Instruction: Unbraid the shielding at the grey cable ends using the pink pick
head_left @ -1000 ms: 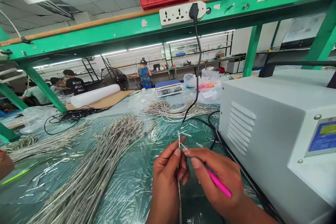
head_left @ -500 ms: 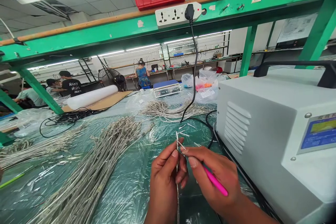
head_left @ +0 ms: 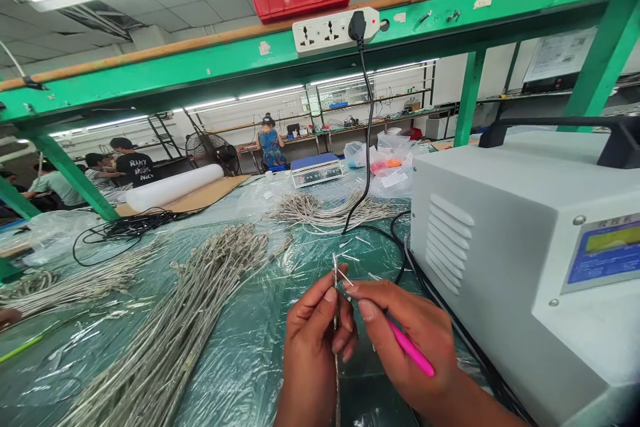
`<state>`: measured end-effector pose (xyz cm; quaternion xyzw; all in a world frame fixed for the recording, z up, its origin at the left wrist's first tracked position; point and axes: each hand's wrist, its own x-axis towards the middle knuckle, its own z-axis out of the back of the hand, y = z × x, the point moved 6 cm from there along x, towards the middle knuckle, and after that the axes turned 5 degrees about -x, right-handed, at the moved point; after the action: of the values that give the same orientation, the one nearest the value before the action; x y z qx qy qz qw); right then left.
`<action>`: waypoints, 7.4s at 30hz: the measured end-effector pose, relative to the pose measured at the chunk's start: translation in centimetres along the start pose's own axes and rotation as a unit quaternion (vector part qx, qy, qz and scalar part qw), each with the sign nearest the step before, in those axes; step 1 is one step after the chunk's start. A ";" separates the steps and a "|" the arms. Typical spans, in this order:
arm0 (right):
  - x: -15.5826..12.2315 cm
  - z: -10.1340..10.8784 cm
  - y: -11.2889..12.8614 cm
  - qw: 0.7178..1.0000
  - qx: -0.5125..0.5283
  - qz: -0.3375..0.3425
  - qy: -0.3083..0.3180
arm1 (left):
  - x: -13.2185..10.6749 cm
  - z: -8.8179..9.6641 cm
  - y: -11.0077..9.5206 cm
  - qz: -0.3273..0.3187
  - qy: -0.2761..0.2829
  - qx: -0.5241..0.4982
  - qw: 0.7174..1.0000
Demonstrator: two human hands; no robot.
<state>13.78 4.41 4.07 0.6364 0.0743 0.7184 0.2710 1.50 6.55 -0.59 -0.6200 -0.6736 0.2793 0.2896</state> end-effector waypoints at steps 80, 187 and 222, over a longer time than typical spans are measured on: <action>0.1 -0.9 0.5 0.988 0.020 0.115 0.099 | -0.4 1.1 -1.7 -0.135 -0.087 0.163 0.973; 0.0 -0.2 0.4 0.995 0.066 0.064 0.047 | -1.1 0.2 -0.8 -0.113 -0.030 0.105 0.988; 0.6 2.5 -1.8 0.990 -0.078 -0.031 -0.113 | -1.1 0.2 -0.5 -0.126 -0.023 0.185 0.974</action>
<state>16.66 5.61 4.18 0.6878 0.0059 0.6367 0.3485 1.07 5.44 -0.39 -0.4590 -0.6895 0.3747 0.4165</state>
